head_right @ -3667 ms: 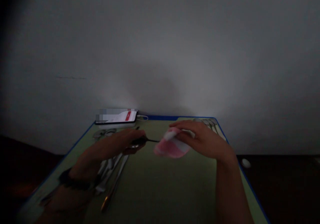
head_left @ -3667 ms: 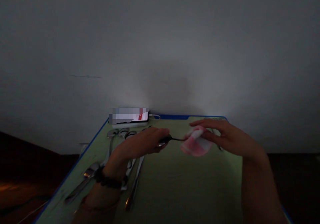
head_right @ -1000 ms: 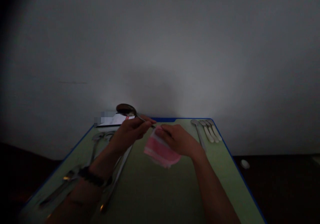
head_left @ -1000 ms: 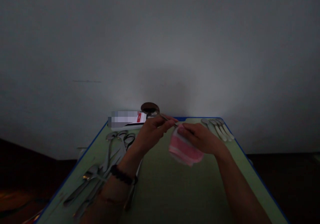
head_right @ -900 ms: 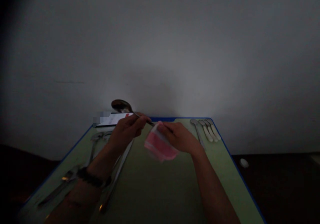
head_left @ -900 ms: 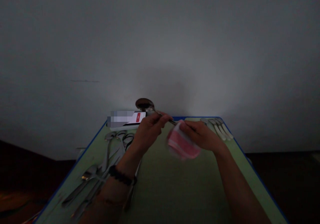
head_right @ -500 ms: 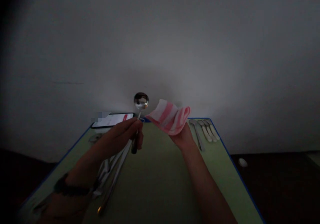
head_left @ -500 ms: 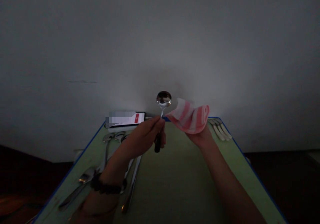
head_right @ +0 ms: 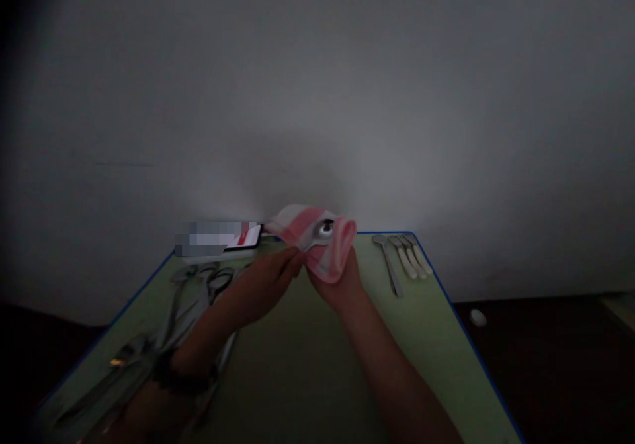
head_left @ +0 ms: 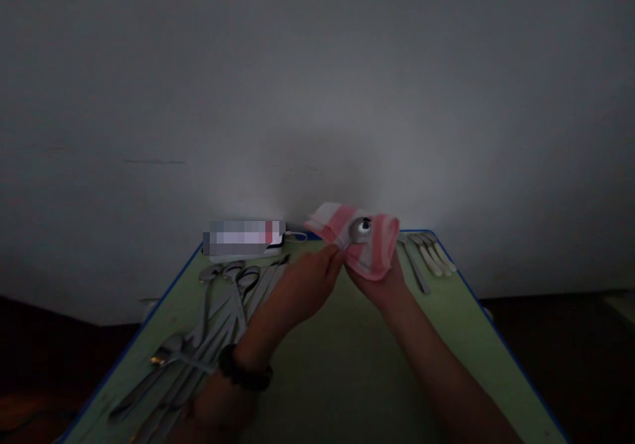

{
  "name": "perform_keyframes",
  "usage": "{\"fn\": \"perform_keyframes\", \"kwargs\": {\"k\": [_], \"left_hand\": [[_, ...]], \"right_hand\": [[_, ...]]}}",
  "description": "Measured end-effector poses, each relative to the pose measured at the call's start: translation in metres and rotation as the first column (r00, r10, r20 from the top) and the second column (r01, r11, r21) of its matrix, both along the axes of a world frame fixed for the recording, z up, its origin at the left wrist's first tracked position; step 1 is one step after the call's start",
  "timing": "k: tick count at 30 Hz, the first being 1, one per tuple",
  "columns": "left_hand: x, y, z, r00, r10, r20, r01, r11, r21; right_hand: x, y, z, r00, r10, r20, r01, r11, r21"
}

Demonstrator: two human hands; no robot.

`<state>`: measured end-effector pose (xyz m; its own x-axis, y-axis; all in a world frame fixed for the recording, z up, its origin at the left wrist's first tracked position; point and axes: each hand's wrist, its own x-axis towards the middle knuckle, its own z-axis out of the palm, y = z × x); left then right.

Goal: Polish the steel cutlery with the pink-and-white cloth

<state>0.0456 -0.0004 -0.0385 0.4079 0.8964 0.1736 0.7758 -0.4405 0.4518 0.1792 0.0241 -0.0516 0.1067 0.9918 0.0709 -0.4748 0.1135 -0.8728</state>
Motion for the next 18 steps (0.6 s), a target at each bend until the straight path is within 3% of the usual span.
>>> {"fn": "perform_keyframes", "kwargs": {"k": [3, 6, 9, 12, 14, 18], "left_hand": [[0.012, -0.008, -0.007, 0.998, -0.029, -0.051, 0.027, 0.999, -0.043], [0.016, -0.013, -0.007, 0.992, -0.121, 0.043, 0.126, 0.984, -0.13], [0.01, -0.011, -0.001, 0.965, -0.204, 0.164, 0.237, 0.947, -0.219], [-0.005, -0.005, 0.009, 0.95, -0.229, 0.211, 0.276, 0.935, -0.225], [-0.015, -0.001, 0.015, 0.947, -0.215, 0.238, 0.26, 0.949, -0.178], [-0.03, 0.001, 0.025, 0.945, -0.223, 0.24, 0.267, 0.948, -0.171]], "right_hand": [[-0.009, -0.001, -0.005, 0.993, 0.05, -0.11, -0.063, 0.991, -0.118], [-0.012, 0.0, -0.01, 0.993, -0.032, -0.117, 0.012, 0.986, -0.168], [-0.005, 0.002, -0.016, 0.986, -0.155, 0.06, 0.161, 0.981, -0.111], [0.01, 0.006, -0.019, 0.912, -0.263, 0.314, 0.277, 0.961, -0.002], [0.022, 0.007, -0.016, 0.832, -0.281, 0.478, 0.283, 0.956, 0.07], [0.042, 0.004, 0.0, 0.67, -0.286, 0.685, 0.158, 0.957, 0.245]]}}
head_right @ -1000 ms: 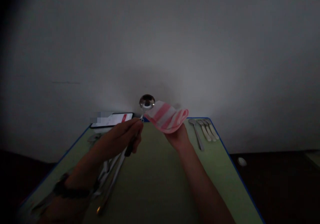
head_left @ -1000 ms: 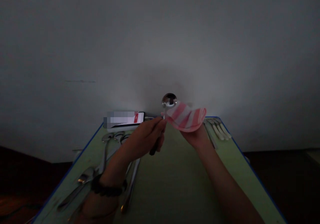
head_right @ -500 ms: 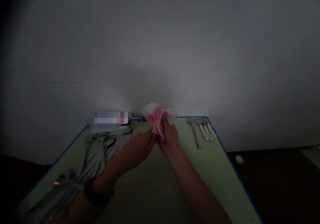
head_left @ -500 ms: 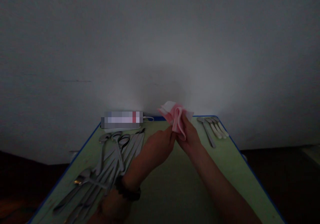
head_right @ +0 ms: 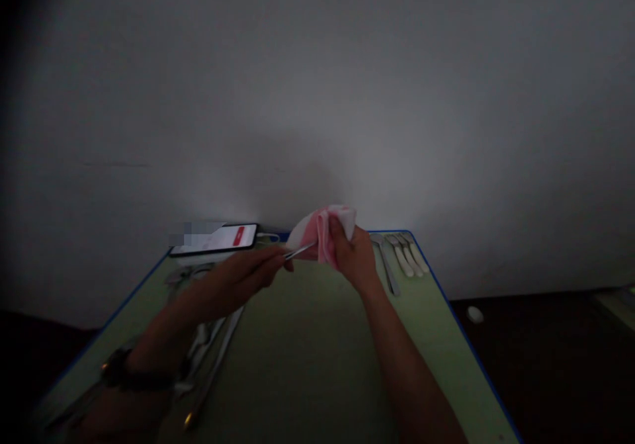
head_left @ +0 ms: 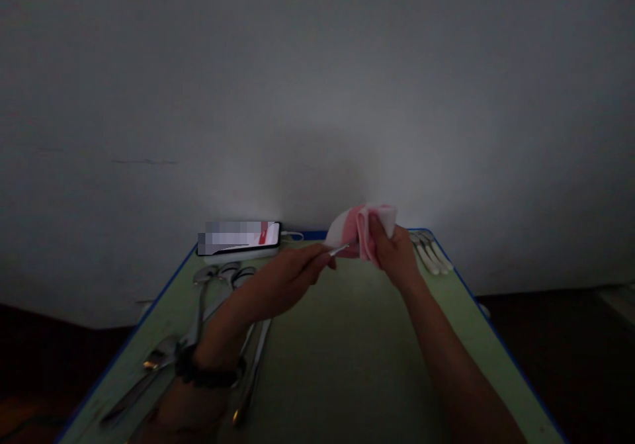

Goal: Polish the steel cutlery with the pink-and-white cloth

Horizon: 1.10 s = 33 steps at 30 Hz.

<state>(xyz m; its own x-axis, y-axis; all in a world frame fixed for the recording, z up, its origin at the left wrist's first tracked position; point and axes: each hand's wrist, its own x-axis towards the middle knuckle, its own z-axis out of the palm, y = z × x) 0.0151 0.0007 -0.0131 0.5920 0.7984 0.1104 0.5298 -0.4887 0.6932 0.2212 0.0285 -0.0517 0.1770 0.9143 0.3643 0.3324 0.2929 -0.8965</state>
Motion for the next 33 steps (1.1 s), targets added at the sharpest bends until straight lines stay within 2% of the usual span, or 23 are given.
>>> {"fn": "perform_keyframes", "kwargs": {"k": [2, 4, 7, 9, 12, 15, 18, 20, 23, 26, 28, 31, 33], "left_hand": [[-0.002, -0.003, 0.003, 0.999, -0.021, 0.027, 0.022, 0.999, -0.046], [0.001, -0.008, 0.006, 0.995, -0.032, 0.098, 0.043, 0.993, -0.109], [0.007, -0.013, 0.006, 0.975, -0.029, 0.221, 0.076, 0.975, -0.209], [0.011, -0.013, 0.004, 0.967, -0.022, 0.254, 0.084, 0.968, -0.236], [0.015, -0.012, -0.002, 0.986, 0.0, 0.168, 0.028, 0.986, -0.163], [0.021, -0.01, -0.013, 0.997, 0.07, -0.03, -0.069, 0.997, 0.029], [0.029, -0.01, -0.025, 0.965, 0.157, -0.211, -0.111, 0.971, 0.213], [0.032, -0.009, -0.029, 0.952, 0.159, -0.262, -0.094, 0.966, 0.243], [0.033, -0.009, -0.024, 0.977, 0.113, -0.179, -0.077, 0.977, 0.198], [0.031, -0.01, -0.012, 0.995, 0.08, -0.065, -0.074, 0.992, 0.1], [0.028, -0.012, -0.004, 0.998, 0.068, -0.015, -0.068, 0.997, 0.023], [0.016, -0.014, 0.006, 0.998, 0.056, 0.042, -0.052, 0.995, -0.088], [0.005, -0.014, 0.01, 0.998, 0.047, 0.051, -0.038, 0.988, -0.152]], "right_hand": [[0.003, -0.005, 0.01, 0.998, 0.002, 0.066, -0.006, 0.998, 0.06], [-0.001, -0.011, 0.017, 0.998, -0.066, 0.023, 0.064, 0.994, 0.084], [-0.021, -0.022, 0.018, 0.948, -0.226, -0.222, 0.233, 0.972, 0.007], [-0.039, -0.027, 0.012, 0.877, -0.267, -0.399, 0.253, 0.963, -0.087], [-0.061, -0.028, -0.001, 0.807, -0.232, -0.544, 0.153, 0.97, -0.186], [-0.072, -0.027, -0.01, 0.735, -0.197, -0.649, 0.009, 0.959, -0.282], [-0.074, -0.027, -0.011, 0.694, -0.22, -0.685, -0.086, 0.92, -0.383], [-0.073, -0.026, -0.008, 0.675, -0.224, -0.703, -0.106, 0.914, -0.392], [-0.069, -0.023, -0.003, 0.646, -0.193, -0.738, -0.102, 0.937, -0.335], [-0.06, -0.019, -0.001, 0.679, -0.141, -0.72, -0.093, 0.957, -0.275], [-0.049, -0.015, 0.0, 0.756, -0.133, -0.641, -0.026, 0.972, -0.232], [-0.026, -0.012, 0.005, 0.922, -0.163, -0.35, 0.13, 0.985, -0.117], [-0.009, -0.011, 0.012, 0.983, -0.145, -0.115, 0.145, 0.989, -0.012]]}}
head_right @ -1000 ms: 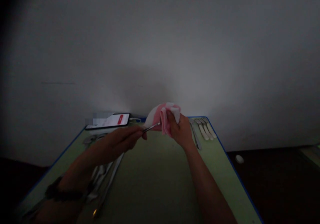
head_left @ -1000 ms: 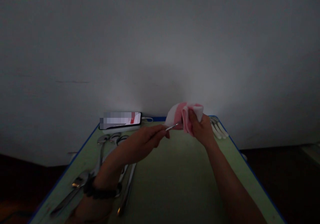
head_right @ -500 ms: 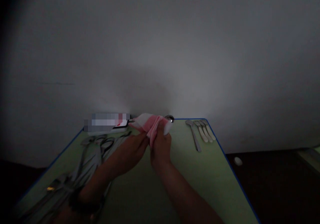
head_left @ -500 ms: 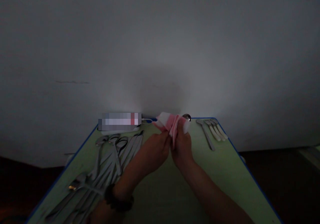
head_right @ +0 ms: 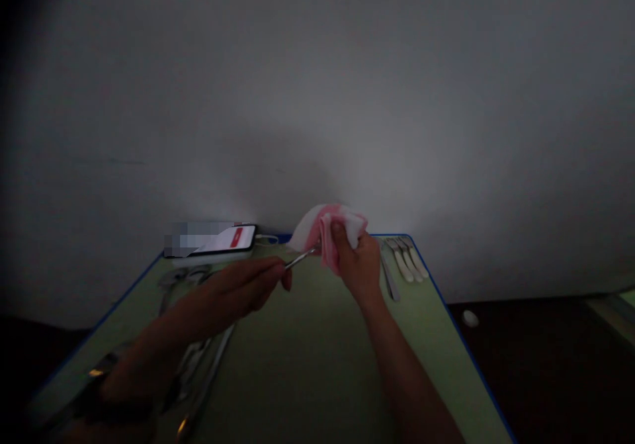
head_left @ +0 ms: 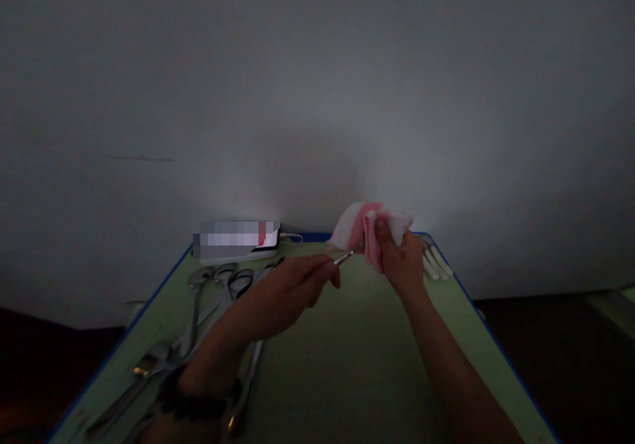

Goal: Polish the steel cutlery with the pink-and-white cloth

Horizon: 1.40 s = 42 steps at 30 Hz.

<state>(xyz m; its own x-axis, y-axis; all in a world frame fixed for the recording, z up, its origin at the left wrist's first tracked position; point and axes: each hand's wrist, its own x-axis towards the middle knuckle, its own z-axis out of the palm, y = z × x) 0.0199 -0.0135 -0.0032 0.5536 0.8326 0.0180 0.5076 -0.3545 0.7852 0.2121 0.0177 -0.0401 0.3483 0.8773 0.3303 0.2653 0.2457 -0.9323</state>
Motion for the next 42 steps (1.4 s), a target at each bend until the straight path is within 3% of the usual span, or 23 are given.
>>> {"fn": "perform_keyframes", "kwargs": {"k": [3, 5, 8, 11, 17, 23, 27, 29, 32, 36, 42], "left_hand": [[-0.015, 0.001, 0.004, 0.999, -0.039, -0.01, 0.039, 0.998, -0.049], [-0.019, 0.001, 0.005, 0.999, -0.046, -0.01, 0.045, 0.998, -0.037], [-0.015, 0.001, 0.005, 1.0, -0.016, 0.014, 0.016, 1.0, 0.012], [-0.003, 0.0, 0.003, 0.999, -0.004, 0.042, 0.001, 0.997, 0.071], [0.023, 0.0, -0.007, 0.997, 0.075, 0.008, -0.075, 0.981, 0.179], [0.025, 0.006, -0.02, 0.994, 0.104, -0.035, -0.095, 0.974, 0.206], [0.013, 0.003, -0.017, 0.996, -0.084, -0.025, 0.083, 0.996, -0.036], [0.01, 0.001, -0.013, 0.992, -0.126, -0.016, 0.124, 0.99, -0.072], [0.011, 0.001, -0.012, 0.994, -0.1, -0.034, 0.101, 0.995, 0.021], [0.02, 0.005, -0.021, 0.998, -0.025, -0.053, 0.031, 0.993, 0.117], [0.029, 0.01, -0.033, 0.995, 0.092, -0.048, -0.079, 0.973, 0.216]], "right_hand": [[0.013, -0.001, 0.008, 0.967, 0.175, 0.184, -0.182, 0.983, 0.02], [0.01, -0.003, 0.009, 0.962, 0.22, 0.164, -0.224, 0.975, 0.002], [-0.01, -0.007, 0.005, 0.996, 0.085, -0.029, -0.086, 0.996, -0.017], [-0.034, -0.014, 0.001, 0.967, -0.056, -0.249, 0.039, 0.996, -0.074], [-0.059, -0.028, -0.005, 0.838, 0.014, -0.546, -0.094, 0.989, -0.118], [-0.063, -0.021, -0.023, 0.823, 0.052, -0.566, -0.162, 0.976, -0.145], [-0.046, -0.01, -0.017, 0.8, 0.055, -0.597, -0.174, 0.974, -0.143], [-0.037, -0.007, -0.012, 0.815, 0.028, -0.578, -0.128, 0.983, -0.133], [-0.036, -0.009, -0.011, 0.859, -0.007, -0.511, -0.059, 0.992, -0.113], [-0.052, -0.017, -0.019, 0.882, 0.022, -0.47, -0.084, 0.99, -0.113], [-0.065, -0.02, -0.024, 0.839, 0.06, -0.541, -0.142, 0.983, -0.112]]}}
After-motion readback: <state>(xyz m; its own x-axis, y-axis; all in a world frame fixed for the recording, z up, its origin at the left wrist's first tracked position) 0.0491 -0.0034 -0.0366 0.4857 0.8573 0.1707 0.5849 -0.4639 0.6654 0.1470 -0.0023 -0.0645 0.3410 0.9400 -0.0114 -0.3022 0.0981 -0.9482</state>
